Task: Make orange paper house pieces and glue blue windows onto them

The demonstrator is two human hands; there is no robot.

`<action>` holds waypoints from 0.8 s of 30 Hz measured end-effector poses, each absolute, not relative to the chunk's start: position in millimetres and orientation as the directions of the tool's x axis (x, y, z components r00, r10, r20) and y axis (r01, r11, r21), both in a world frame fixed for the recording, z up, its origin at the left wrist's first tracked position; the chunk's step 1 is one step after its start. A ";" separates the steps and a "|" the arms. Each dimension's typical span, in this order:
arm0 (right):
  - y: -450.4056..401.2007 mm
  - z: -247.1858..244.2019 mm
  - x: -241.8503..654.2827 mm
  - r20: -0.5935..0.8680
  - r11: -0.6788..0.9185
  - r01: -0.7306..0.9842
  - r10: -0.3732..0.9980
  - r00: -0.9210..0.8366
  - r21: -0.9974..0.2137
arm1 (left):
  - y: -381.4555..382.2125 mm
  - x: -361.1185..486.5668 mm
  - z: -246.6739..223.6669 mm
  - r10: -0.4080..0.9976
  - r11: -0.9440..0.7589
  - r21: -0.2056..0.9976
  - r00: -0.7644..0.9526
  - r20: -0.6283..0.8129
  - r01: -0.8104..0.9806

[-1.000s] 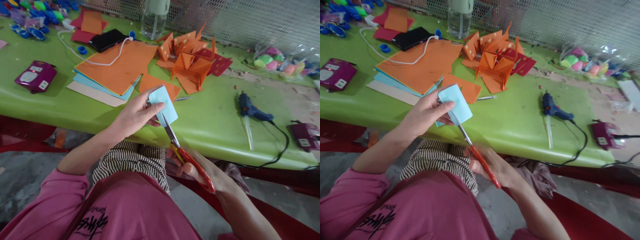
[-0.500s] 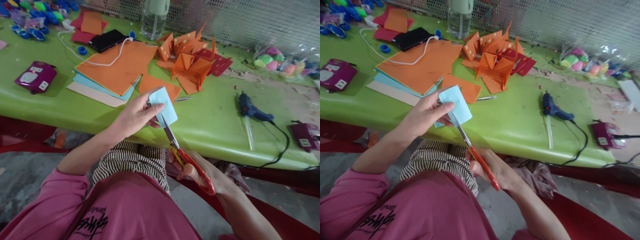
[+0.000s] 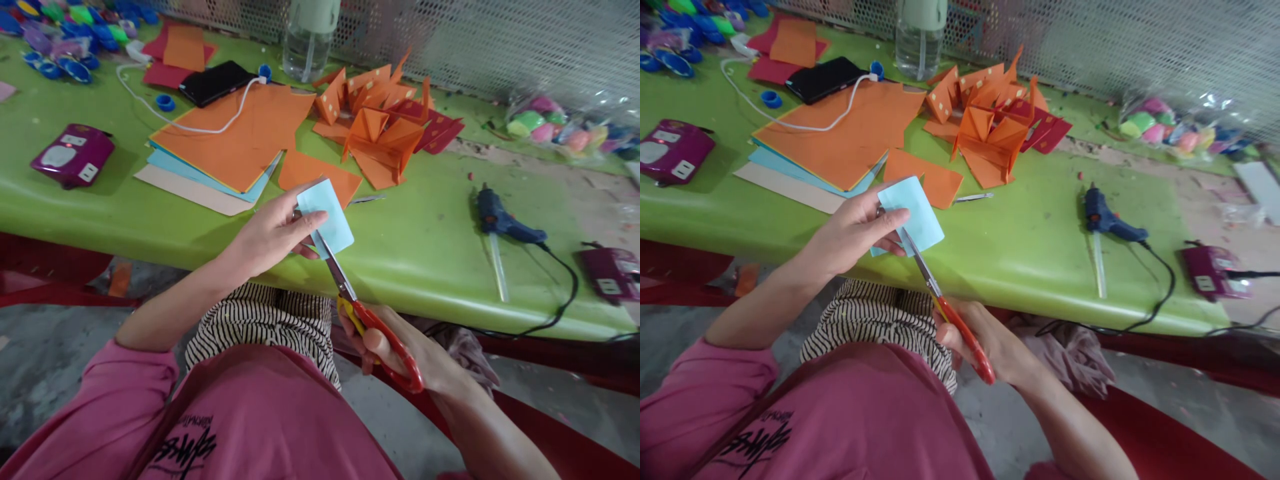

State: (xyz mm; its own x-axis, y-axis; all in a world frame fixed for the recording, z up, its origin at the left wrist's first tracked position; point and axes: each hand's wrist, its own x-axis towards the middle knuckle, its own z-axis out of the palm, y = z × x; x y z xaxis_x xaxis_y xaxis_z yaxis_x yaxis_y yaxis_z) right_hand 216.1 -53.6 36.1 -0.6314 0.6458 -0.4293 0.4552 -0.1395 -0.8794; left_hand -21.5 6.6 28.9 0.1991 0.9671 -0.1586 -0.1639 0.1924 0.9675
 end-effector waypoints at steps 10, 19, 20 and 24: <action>-57.0 33.0 219.3 -0.419 -0.126 0.471 0.687 -0.593 -0.873 | 6.2 -29.8 21.4 0.957 0.205 0.958 0.249 -0.152 -0.201; -54.4 37.6 214.5 -0.329 0.089 0.538 0.704 -0.629 -0.838 | 3.7 -28.0 22.4 0.951 0.252 0.946 0.231 -0.203 -0.204; -54.0 38.7 213.8 -0.324 0.104 0.546 0.708 -0.628 -0.831 | 3.6 -28.0 23.1 0.948 0.259 0.944 0.243 -0.207 -0.203; -53.3 40.8 213.6 -0.301 0.145 0.558 0.719 -0.627 -0.817 | 3.7 -30.3 25.1 0.929 0.283 0.939 0.297 -0.219 -0.194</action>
State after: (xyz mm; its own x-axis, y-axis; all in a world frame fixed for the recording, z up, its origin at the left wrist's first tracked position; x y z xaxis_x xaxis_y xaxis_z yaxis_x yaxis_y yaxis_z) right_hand 213.6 -53.3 40.8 -0.6270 0.7185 -0.3010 0.5583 0.1450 -0.8169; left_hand -30.3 3.7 25.1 0.2970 0.9295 -0.2188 -0.1937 0.2830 0.9393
